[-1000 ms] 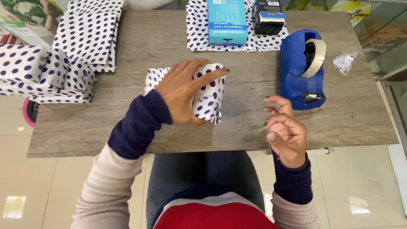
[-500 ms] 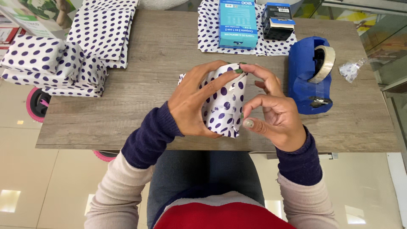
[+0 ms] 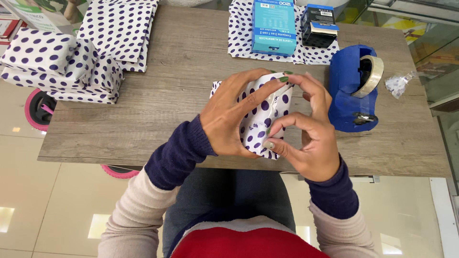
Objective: The person wraps an electronic product in patterned paper, folding the edges over and securing them with tape from a dispenser.
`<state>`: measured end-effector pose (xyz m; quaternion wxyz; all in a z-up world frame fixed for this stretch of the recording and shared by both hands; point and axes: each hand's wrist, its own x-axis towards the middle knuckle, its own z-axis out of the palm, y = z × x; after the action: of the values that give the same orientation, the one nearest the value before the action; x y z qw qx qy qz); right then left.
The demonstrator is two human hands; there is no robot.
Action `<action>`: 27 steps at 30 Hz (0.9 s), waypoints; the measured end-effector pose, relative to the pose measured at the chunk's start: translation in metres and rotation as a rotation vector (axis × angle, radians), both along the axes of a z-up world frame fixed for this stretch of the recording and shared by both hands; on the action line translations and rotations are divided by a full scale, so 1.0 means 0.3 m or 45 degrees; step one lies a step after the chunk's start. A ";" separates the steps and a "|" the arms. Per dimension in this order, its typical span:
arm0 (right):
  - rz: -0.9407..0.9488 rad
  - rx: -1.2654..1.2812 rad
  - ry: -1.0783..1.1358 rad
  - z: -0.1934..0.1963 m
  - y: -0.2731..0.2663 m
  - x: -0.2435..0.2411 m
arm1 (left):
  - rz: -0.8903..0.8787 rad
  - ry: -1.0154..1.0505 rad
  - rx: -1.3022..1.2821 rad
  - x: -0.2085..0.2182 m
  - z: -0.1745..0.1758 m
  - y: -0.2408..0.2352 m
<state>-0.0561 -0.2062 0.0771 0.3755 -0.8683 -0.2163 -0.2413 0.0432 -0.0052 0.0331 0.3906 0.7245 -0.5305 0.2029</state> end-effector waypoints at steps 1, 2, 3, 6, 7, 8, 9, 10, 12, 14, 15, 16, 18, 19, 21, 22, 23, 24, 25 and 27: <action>-0.001 0.000 0.000 0.000 0.004 -0.005 | -0.001 0.000 0.000 -0.003 0.005 -0.003; -0.031 -0.014 -0.025 -0.001 0.008 -0.010 | 0.011 -0.010 -0.029 -0.006 0.010 -0.005; -0.061 -0.027 -0.049 -0.001 0.012 -0.015 | 0.023 -0.019 -0.057 -0.009 0.015 -0.007; 0.052 0.179 0.036 -0.040 -0.015 0.012 | -0.016 -0.083 -0.053 0.003 -0.015 -0.023; 0.049 0.179 0.036 -0.054 -0.018 0.024 | -0.018 -0.082 -0.052 0.000 -0.008 -0.026; 0.232 0.438 0.157 -0.068 -0.021 0.037 | -0.051 -0.120 -0.083 -0.003 0.000 -0.030; 0.416 0.695 0.278 -0.082 -0.024 0.049 | -0.083 -0.158 -0.115 -0.005 0.008 -0.034; 0.413 0.696 0.277 -0.096 -0.029 0.055 | -0.087 -0.158 -0.115 -0.008 0.013 -0.043; 0.575 1.253 0.739 -0.122 -0.038 0.067 | -0.091 -0.323 -0.162 -0.015 0.025 -0.061; 0.604 1.298 0.718 -0.161 -0.036 0.076 | -0.102 -0.304 -0.154 0.002 0.011 -0.051; 0.637 1.342 0.699 -0.181 -0.035 0.081 | -0.109 -0.285 -0.146 0.011 0.003 -0.045; 0.639 1.342 0.697 -0.166 -0.022 0.073 | -0.108 -0.288 -0.145 0.003 0.011 -0.038; 0.463 1.035 0.393 -0.135 0.003 0.058 | 0.033 -0.166 -0.149 -0.012 0.027 -0.024; 0.465 1.035 0.392 -0.137 0.002 0.048 | 0.035 -0.167 -0.149 -0.007 0.018 -0.023; 0.267 0.748 0.273 -0.143 0.000 0.021 | 0.093 -0.170 -0.159 0.000 -0.004 -0.024; 0.263 0.749 0.275 -0.144 0.004 0.018 | 0.090 -0.166 -0.158 0.001 -0.006 -0.023; 0.237 0.740 0.267 -0.144 0.008 0.015 | 0.115 -0.167 -0.175 0.001 -0.008 -0.023; 0.210 0.730 0.252 -0.142 0.010 0.014 | 0.137 -0.173 -0.193 0.006 -0.007 -0.025; 0.204 0.731 0.249 -0.151 0.007 0.005 | 0.131 -0.174 -0.193 0.002 0.001 -0.021; 0.087 0.682 0.149 -0.166 -0.001 -0.011 | 0.273 -0.143 -0.031 -0.004 0.016 -0.014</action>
<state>-0.0595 -0.2065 0.0272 0.6115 -0.7428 -0.1518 -0.2264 0.0421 -0.0094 0.0380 0.3452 0.7597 -0.4684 0.2904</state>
